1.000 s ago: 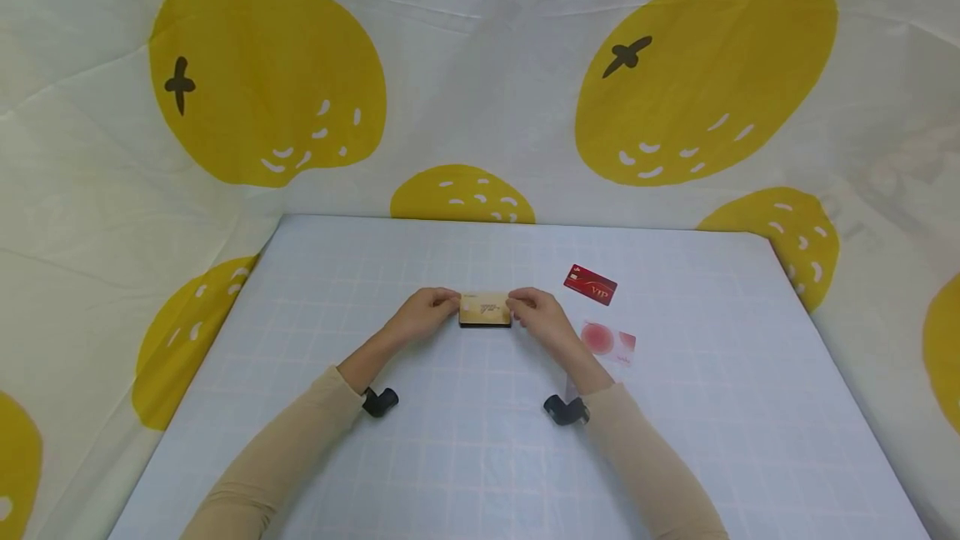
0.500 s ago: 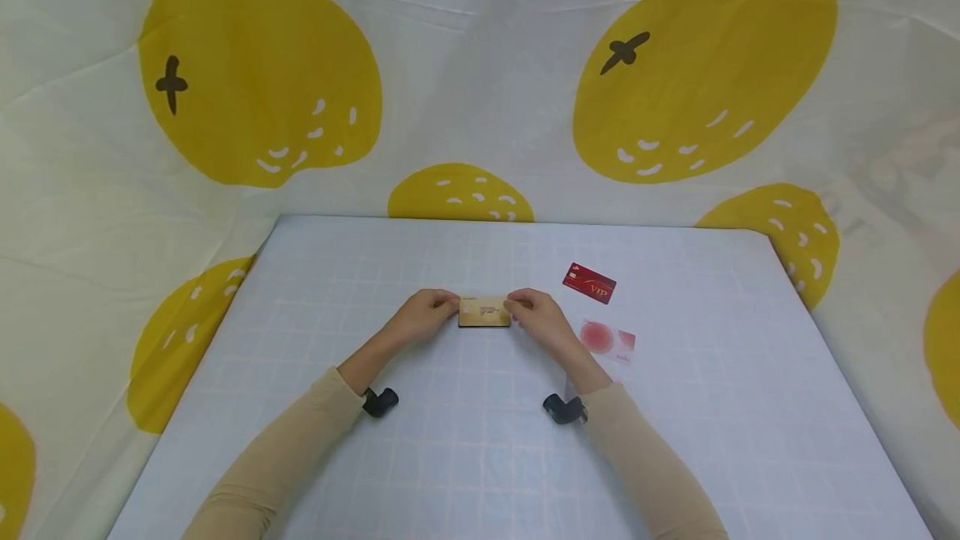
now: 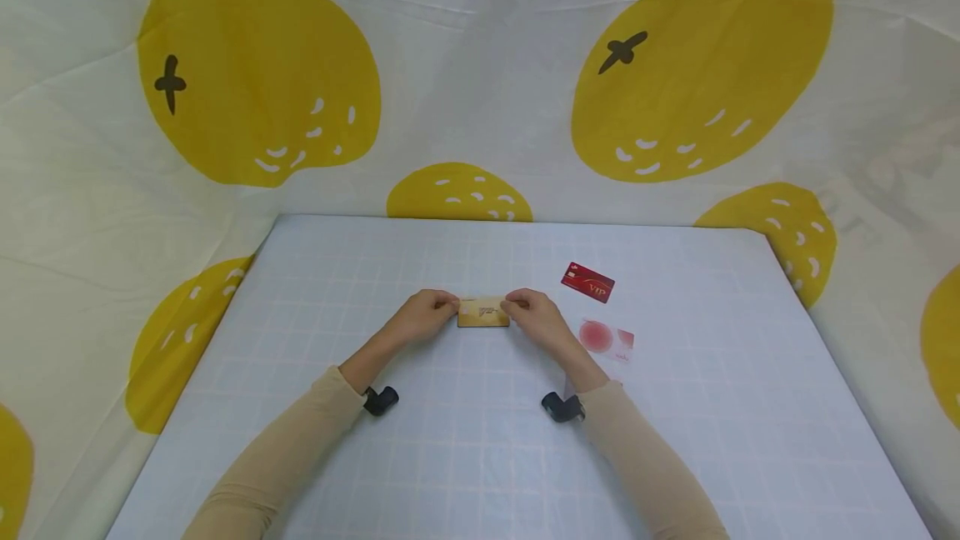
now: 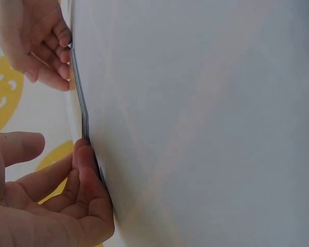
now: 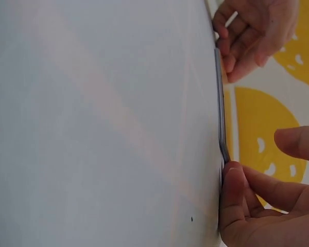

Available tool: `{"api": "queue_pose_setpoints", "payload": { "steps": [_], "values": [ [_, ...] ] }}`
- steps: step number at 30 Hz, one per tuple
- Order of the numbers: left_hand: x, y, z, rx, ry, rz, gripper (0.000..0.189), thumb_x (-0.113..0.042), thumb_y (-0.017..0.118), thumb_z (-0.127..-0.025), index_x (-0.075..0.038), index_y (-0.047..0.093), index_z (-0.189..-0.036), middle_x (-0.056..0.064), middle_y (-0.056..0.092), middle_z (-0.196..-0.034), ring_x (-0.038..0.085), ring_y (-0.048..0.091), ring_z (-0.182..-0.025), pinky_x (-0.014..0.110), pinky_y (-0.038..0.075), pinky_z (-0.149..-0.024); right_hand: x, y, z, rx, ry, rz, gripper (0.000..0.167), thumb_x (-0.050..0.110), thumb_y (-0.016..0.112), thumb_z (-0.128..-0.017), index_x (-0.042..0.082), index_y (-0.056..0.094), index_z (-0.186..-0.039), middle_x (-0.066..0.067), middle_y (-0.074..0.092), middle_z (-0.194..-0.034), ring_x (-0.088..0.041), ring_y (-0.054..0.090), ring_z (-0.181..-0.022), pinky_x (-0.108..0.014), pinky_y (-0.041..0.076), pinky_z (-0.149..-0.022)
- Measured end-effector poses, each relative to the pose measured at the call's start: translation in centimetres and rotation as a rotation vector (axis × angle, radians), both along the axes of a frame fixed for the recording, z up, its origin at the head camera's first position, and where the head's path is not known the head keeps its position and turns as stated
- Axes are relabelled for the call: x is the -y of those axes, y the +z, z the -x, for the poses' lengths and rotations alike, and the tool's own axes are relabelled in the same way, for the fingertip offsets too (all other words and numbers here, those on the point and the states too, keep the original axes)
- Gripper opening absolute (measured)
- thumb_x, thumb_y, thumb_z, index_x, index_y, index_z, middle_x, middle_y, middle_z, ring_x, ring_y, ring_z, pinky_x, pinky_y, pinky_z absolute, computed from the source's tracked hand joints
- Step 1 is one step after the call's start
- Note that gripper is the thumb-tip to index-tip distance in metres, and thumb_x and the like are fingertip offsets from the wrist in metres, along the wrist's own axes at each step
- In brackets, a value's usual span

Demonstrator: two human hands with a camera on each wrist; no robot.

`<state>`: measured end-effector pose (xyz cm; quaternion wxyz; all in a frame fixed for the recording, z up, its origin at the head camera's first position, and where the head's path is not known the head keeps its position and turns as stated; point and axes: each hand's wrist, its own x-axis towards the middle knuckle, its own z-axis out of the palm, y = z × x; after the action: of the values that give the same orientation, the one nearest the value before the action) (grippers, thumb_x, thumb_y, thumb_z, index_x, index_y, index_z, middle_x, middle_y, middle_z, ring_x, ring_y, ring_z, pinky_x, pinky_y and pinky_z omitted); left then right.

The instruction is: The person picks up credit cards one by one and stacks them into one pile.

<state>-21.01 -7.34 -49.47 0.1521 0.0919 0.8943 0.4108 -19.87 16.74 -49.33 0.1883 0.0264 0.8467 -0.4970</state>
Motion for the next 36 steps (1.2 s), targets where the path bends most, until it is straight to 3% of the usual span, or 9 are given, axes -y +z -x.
{"api": "queue_pose_setpoints", "payload": {
  "steps": [15,36],
  "values": [
    [-0.03,-0.15,0.08,0.017,0.014,-0.006,0.035,-0.030,0.054,-0.103,-0.005,0.072,-0.120,0.008,0.067,-0.122,0.022,0.060,-0.110,0.045,0.047,-0.096,0.33,0.21,-0.06,-0.020,0.000,-0.052,0.042,0.037,0.060,-0.100,0.011,0.061,-0.133,-0.010,0.059,-0.132,-0.026,0.058,-0.109,-0.043,0.050,-0.095],
    [-0.01,0.09,-0.28,0.031,0.047,-0.011,0.036,-0.031,0.056,-0.102,-0.006,0.070,-0.123,0.007,0.066,-0.125,0.026,0.058,-0.119,0.047,0.045,-0.100,-0.10,-0.20,-0.01,-0.021,0.004,-0.039,0.043,0.039,0.061,-0.099,0.012,0.061,-0.132,-0.009,0.059,-0.129,-0.027,0.057,-0.106,-0.042,0.051,-0.094]
  ]
}}
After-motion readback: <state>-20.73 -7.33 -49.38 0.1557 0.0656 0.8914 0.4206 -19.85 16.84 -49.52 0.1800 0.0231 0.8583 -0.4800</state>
